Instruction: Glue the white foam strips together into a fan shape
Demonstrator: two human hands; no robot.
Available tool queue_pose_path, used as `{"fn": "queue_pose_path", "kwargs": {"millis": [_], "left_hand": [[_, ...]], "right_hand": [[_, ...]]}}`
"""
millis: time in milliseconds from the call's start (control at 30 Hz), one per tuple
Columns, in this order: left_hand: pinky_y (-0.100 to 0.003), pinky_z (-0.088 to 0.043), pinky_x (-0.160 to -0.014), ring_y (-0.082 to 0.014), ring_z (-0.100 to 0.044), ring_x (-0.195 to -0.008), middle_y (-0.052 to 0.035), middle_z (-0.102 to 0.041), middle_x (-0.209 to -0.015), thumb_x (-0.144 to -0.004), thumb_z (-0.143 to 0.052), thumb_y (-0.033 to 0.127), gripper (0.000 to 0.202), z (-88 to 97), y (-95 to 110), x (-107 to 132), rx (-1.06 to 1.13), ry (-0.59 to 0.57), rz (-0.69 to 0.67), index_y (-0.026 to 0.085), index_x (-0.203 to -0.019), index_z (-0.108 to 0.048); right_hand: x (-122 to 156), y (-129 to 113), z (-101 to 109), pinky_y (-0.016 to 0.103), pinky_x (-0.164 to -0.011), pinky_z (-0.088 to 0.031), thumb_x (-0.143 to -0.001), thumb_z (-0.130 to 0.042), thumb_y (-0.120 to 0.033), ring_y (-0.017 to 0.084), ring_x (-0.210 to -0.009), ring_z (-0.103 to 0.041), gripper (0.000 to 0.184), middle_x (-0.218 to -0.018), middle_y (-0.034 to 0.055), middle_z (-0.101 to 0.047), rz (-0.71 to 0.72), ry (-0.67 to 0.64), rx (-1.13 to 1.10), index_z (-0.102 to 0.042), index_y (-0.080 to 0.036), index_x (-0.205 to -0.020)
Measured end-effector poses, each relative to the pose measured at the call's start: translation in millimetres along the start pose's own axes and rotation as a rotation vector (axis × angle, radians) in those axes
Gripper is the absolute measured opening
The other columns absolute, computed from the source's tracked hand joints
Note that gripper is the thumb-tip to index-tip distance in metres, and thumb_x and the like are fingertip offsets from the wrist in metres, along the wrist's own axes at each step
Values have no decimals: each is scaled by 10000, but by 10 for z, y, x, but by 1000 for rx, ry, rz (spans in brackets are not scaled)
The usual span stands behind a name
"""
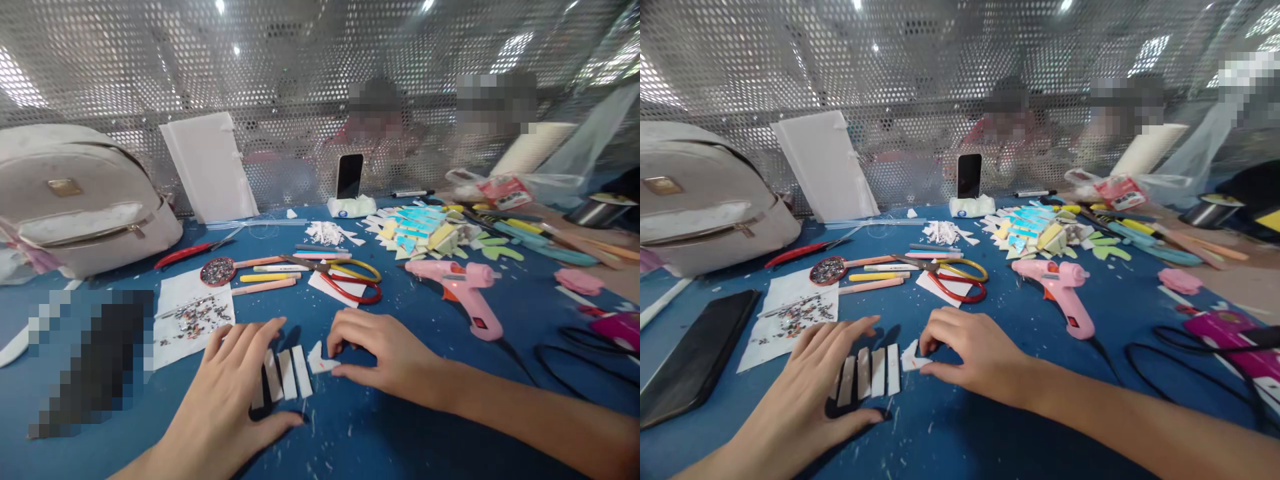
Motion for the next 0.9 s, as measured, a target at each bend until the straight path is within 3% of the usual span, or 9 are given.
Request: {"fn": "queue_pose_path", "kwargs": {"millis": [133, 267, 467, 900], "left_hand": [[-463, -362, -999, -302, -528, -1122, -52, -603, -1246, -702, -847, 339, 960, 23, -121, 106, -24, 25, 91, 300, -1470, -272], [-440, -364, -990, -269, -537, -1102, -35, -618, -1201, -794, -723, 268, 825, 2, -135, 122, -15, 7, 86, 290, -1478, -262], [-434, -344, -1001, -251, -548, -1088, -33, -624, -1178, -897, -538, 250, 616, 8, -149, 106, 12, 4, 79, 276, -1466, -304], [-436, -409, -966, -255, -564, -1063, -33, -633, -1216, -910, -536, 252, 594, 13, -172, 116, 66, -18, 42, 298, -1463, -324]], "right_hand": [[3, 6, -8, 247, -705, -390, -913, -689, -332, 143, -847, -579, 147, -952, -10, -634, 17, -1, 10, -604, -216, -942], [7, 6, -3, 255, -703, -384, -938, -652, -371, 148, -837, -571, 166, -932, -4, -632, 50, 17, 12, -597, -214, -939], [6, 40, -4, 263, -693, -376, -960, -597, -466, 156, -815, -566, 250, -917, 5, -632, 40, 26, -13, -601, -217, -936], [-15, 65, -12, 260, -685, -379, -959, -600, -465, 148, -801, -561, 247, -909, 5, -633, 9, 9, -13, -608, -220, -934]]}}
Point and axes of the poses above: each hand's wrist, its own x-axis away from the middle knuckle, its own z-axis out of the back of the hand, y = z × x, the point moved 8 cm from there along -x, towards the middle knuckle
